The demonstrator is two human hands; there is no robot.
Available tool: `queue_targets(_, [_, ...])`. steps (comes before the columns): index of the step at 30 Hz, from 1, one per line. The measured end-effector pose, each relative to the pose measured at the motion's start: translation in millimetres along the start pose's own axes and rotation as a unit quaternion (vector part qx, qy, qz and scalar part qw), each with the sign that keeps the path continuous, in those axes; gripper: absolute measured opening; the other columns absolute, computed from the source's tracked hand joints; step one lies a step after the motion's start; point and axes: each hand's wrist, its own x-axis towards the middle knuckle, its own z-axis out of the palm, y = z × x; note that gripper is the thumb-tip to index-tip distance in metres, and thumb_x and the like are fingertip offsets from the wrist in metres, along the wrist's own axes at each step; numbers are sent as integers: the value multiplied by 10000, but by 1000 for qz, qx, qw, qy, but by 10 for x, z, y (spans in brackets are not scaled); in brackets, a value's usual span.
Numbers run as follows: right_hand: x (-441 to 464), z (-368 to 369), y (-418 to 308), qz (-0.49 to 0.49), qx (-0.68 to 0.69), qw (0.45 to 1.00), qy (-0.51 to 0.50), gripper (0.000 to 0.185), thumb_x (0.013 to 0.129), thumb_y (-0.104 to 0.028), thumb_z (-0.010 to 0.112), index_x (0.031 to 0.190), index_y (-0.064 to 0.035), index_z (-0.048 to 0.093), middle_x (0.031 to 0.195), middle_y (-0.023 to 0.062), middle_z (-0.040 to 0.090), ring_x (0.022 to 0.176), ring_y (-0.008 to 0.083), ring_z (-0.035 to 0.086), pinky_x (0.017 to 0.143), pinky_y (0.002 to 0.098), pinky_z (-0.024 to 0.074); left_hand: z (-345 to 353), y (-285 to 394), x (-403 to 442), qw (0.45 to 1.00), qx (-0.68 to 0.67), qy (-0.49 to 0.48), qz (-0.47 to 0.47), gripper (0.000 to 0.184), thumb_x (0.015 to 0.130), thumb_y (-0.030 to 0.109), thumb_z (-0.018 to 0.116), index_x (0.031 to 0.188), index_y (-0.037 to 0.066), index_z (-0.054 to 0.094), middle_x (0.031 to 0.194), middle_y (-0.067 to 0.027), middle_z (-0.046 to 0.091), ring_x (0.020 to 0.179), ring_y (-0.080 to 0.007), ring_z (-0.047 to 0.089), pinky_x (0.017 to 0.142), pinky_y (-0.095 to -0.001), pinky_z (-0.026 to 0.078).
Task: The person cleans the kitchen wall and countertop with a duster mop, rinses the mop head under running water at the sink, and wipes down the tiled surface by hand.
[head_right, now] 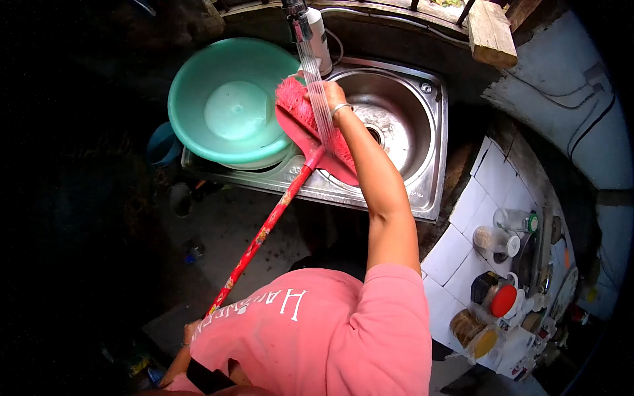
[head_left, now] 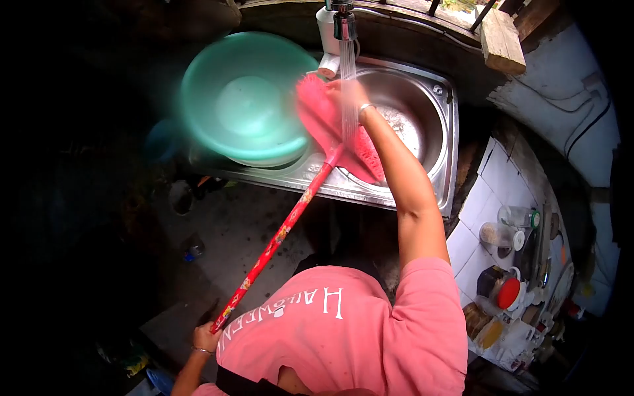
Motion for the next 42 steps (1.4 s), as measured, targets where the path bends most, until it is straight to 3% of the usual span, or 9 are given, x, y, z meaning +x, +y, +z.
queue_targets(8, [-127, -302, 139, 165, 299, 919, 196, 88, 810, -93, 623, 822, -7, 614, 650, 41, 586, 501, 99, 525, 431, 235, 480, 87, -178, -22, 1000, 24, -18, 5, 164, 649, 185, 684, 702, 51, 606, 665, -179, 593, 634, -359, 594, 564, -435, 470])
queue_targets(11, [-437, -357, 69, 61, 209, 970, 104, 113, 793, -102, 636, 847, -3, 643, 661, 34, 611, 532, 86, 536, 485, 234, 465, 109, -179, 20, 999, 28, -14, 18, 164, 650, 194, 689, 693, 58, 607, 659, -174, 594, 625, -360, 591, 554, -433, 469])
queue_targets(14, [-560, 5, 200, -244, -30, 955, 165, 151, 755, -161, 652, 855, -48, 655, 662, 92, 590, 627, 270, 572, 629, 348, 476, 58, -24, 6, 999, -41, 25, -25, 184, 656, 203, 691, 689, 48, 598, 651, -179, 586, 621, -362, 587, 539, -427, 460])
queue_targets(16, [-494, 60, 256, -177, -248, 951, 56, 132, 744, -167, 632, 844, -86, 661, 683, 130, 564, 682, 341, 560, 663, 374, 464, -45, 54, 29, 998, -54, 4, -7, 204, 661, 212, 690, 692, 38, 590, 649, -186, 578, 623, -364, 586, 534, -425, 455])
queue_targets(22, [-584, -336, 390, 105, -12, 957, 269, 194, 775, -135, 588, 887, 8, 657, 796, 139, 668, 698, 200, 636, 636, 322, 495, -63, 52, 53, 999, -41, -6, -25, 242, 673, 239, 693, 703, 27, 581, 662, -200, 569, 632, -370, 584, 522, -416, 445])
queue_targets(27, [-794, -311, 564, -49, 36, 998, 24, 183, 812, -160, 601, 881, -11, 681, 739, 44, 662, 649, 126, 586, 630, 277, 483, 97, -206, 76, 1000, -26, 2, -3, 235, 690, 246, 683, 710, 34, 582, 673, -194, 575, 641, -377, 583, 521, -411, 445])
queue_targets(32, [-721, -602, 1138, 169, -61, 973, 146, 139, 733, -189, 618, 785, -82, 689, 742, 121, 657, 666, 213, 629, 651, 335, 486, 26, -123, 54, 995, -90, -23, -35, 215, 717, 242, 660, 732, 39, 591, 688, -197, 577, 681, -380, 593, 523, -405, 448])
queue_targets(38, [-1267, -815, 717, 87, -60, 991, -86, 153, 713, -195, 665, 821, -88, 674, 774, 126, 658, 708, 232, 634, 683, 325, 491, 141, -328, 23, 997, -64, -33, -31, 222, 728, 249, 664, 758, 37, 606, 682, -207, 577, 666, -360, 611, 508, -387, 447])
queue_targets(42, [-1409, -627, 687, 13, -249, 966, -69, 105, 724, -183, 667, 778, -93, 669, 756, 120, 659, 713, 221, 637, 680, 301, 495, -60, 50, 42, 990, -118, -40, -59, 205, 741, 237, 657, 775, 39, 619, 668, -203, 579, 637, -320, 633, 505, -370, 447])
